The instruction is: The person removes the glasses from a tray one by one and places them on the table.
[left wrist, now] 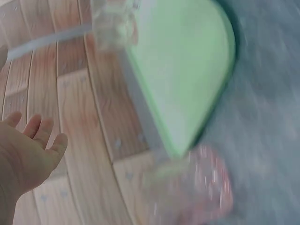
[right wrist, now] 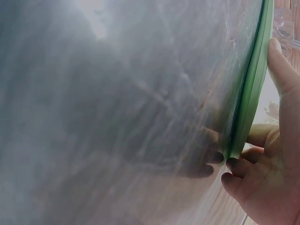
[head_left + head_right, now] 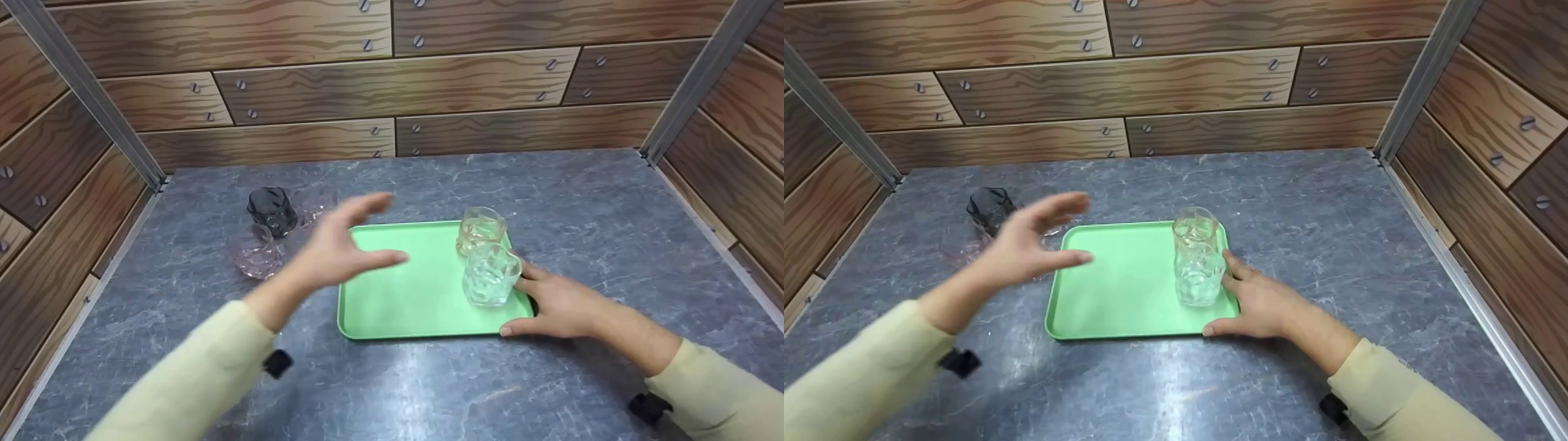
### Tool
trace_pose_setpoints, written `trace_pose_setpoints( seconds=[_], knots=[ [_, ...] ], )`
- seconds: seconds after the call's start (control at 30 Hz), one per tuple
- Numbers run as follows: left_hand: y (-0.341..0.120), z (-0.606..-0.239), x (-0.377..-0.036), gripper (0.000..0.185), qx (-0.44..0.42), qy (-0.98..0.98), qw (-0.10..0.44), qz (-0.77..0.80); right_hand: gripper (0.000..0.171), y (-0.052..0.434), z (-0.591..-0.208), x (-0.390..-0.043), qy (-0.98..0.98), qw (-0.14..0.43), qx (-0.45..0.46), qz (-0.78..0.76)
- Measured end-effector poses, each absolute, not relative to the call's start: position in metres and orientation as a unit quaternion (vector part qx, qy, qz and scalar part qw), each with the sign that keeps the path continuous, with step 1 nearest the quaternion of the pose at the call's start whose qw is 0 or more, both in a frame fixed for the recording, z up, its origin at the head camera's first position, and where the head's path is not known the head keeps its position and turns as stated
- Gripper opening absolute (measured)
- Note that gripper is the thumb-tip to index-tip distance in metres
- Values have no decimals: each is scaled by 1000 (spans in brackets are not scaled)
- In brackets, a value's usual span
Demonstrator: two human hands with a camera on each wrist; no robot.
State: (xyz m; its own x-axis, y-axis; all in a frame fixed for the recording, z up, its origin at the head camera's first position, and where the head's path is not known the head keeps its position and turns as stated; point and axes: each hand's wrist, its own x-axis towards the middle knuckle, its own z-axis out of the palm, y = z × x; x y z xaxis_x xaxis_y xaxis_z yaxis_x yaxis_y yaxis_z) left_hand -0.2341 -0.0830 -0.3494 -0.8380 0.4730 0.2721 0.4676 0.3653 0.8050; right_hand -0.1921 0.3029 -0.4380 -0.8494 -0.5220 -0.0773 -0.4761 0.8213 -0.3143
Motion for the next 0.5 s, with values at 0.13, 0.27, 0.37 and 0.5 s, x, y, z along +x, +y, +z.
trace_pose_setpoints(
  seconds=[0.13,0.27,0.37,0.5],
  knots=[
    [-49,-368,-235,95,304,820,32,483,106,303,-438,-192,951,79,-264,-144],
    [-20,-388,-234,93,318,813,54,484,104,303,-438,-192,950,76,-268,-144],
    [-3,-400,-233,92,322,807,63,491,104,303,-438,-192,950,81,-265,-146],
    [15,-412,-234,91,315,806,79,495,106,303,-437,-192,950,89,-260,-145]
  ],
)
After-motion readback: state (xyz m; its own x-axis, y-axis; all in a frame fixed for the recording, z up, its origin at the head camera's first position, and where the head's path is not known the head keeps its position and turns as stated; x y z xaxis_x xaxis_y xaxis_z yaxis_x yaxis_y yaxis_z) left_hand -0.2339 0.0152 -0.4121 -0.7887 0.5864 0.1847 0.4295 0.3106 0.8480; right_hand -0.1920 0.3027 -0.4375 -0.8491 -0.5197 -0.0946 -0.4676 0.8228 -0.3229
